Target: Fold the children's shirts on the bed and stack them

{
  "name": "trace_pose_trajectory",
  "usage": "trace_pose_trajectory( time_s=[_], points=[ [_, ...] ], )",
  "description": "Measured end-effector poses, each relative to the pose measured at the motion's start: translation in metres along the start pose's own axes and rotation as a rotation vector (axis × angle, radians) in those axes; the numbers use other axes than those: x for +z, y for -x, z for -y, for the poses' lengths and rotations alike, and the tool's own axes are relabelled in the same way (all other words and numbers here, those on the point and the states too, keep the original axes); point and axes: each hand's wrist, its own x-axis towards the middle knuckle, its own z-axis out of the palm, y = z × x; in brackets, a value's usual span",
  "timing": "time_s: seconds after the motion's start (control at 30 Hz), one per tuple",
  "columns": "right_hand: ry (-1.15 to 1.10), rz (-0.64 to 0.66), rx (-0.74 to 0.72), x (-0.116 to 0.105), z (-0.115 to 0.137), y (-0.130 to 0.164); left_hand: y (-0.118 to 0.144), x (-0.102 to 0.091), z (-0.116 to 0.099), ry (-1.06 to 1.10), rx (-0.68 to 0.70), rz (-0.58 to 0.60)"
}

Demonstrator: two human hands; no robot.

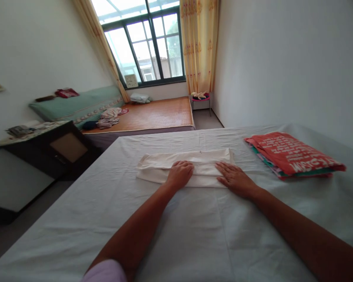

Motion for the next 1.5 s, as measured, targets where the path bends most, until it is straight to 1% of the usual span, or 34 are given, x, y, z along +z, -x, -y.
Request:
trace_pose_trajectory(
  time_s=[0.03,0.1,0.17,0.2,0.23,0.3,0.33,0.4,0.5,0.57,0.6,0.63,0.67,0.73,0.77,0.8,0.83,0.87,0.9,0.97,1.03,1.1,1.13,1.23,1.3,1.4,1.5],
  points=[
    [0.008,-0.009,-0.004,0.001,-0.002,0.0,0.0,-0.012,0.015,-0.039,-0.073,-0.052],
    [0.022,-0.022,-0.012,0.004,-0.005,0.0,0.006,-0.038,0.055,-0.112,-0.266,-0.165],
    [0.033,-0.03,-0.013,0.006,-0.005,0.001,0.02,-0.062,0.1,-0.138,-0.511,-0.25],
    [0.035,-0.033,-0.012,0.007,-0.005,0.001,0.03,-0.072,0.121,-0.117,-0.649,-0.265],
    [0.036,-0.034,-0.012,0.008,-0.005,0.001,0.04,-0.079,0.139,-0.068,-0.773,-0.245],
    [0.034,-0.039,-0.011,0.009,-0.005,0.0,0.058,-0.085,0.165,-0.018,-0.83,-0.191],
    [0.032,-0.042,-0.012,0.009,-0.005,0.0,0.064,-0.084,0.171,0.012,-0.822,-0.16],
    [0.03,-0.049,-0.011,0.008,-0.005,-0.001,0.068,-0.077,0.174,0.066,-0.768,-0.118],
    [0.035,-0.053,-0.009,0.007,-0.005,-0.001,0.059,-0.066,0.164,0.136,-0.697,-0.109],
    [0.037,-0.053,-0.011,0.006,-0.006,-0.001,0.049,-0.065,0.156,0.172,-0.661,-0.108],
    [0.036,-0.055,-0.014,0.006,-0.006,-0.001,0.046,-0.067,0.154,0.212,-0.635,-0.127],
    [0.033,-0.059,-0.017,0.006,-0.006,-0.001,0.043,-0.07,0.153,0.264,-0.607,-0.174],
    [0.032,-0.061,-0.02,0.006,-0.006,-0.001,0.041,-0.075,0.154,0.321,-0.583,-0.254],
    [0.03,-0.065,-0.021,0.006,-0.006,-0.001,0.043,-0.086,0.16,0.397,-0.587,-0.489],
    [0.03,-0.065,-0.021,0.005,-0.006,-0.001,0.046,-0.092,0.165,0.392,-0.63,-0.612],
    [0.03,-0.063,-0.021,0.005,-0.006,-0.001,0.051,-0.096,0.171,0.355,-0.702,-0.709],
    [0.03,-0.061,-0.019,0.005,-0.006,-0.001,0.057,-0.1,0.178,0.302,-0.784,-0.763],
    [0.029,-0.058,-0.018,0.005,-0.006,-0.001,0.065,-0.102,0.185,0.249,-0.862,-0.773],
    [0.027,-0.056,-0.017,0.005,-0.006,-0.001,0.073,-0.103,0.19,0.205,-0.924,-0.748],
    [0.021,-0.053,-0.021,0.005,-0.006,-0.001,0.087,-0.1,0.198,0.174,-0.977,-0.632],
    [0.014,-0.057,-0.027,0.005,-0.007,-0.001,0.093,-0.093,0.2,0.213,-0.952,-0.49],
    [0.008,-0.064,-0.027,0.005,-0.007,-0.001,0.09,-0.083,0.197,0.267,-0.909,-0.386],
    [0.005,-0.067,-0.026,0.005,-0.007,-0.001,0.085,-0.077,0.194,0.285,-0.889,-0.352],
    [0.002,-0.074,-0.027,0.005,-0.007,-0.001,0.063,-0.062,0.185,0.315,-0.841,-0.335],
    [0.007,-0.075,-0.032,0.005,-0.007,-0.001,0.051,-0.057,0.18,0.342,-0.816,-0.341],
    [0.02,-0.071,-0.039,0.006,-0.008,-0.002,0.045,-0.06,0.177,0.419,-0.792,-0.314],
    [0.021,-0.066,-0.042,0.007,-0.009,-0.002,0.051,-0.068,0.179,0.493,-0.799,-0.299]
  ],
)
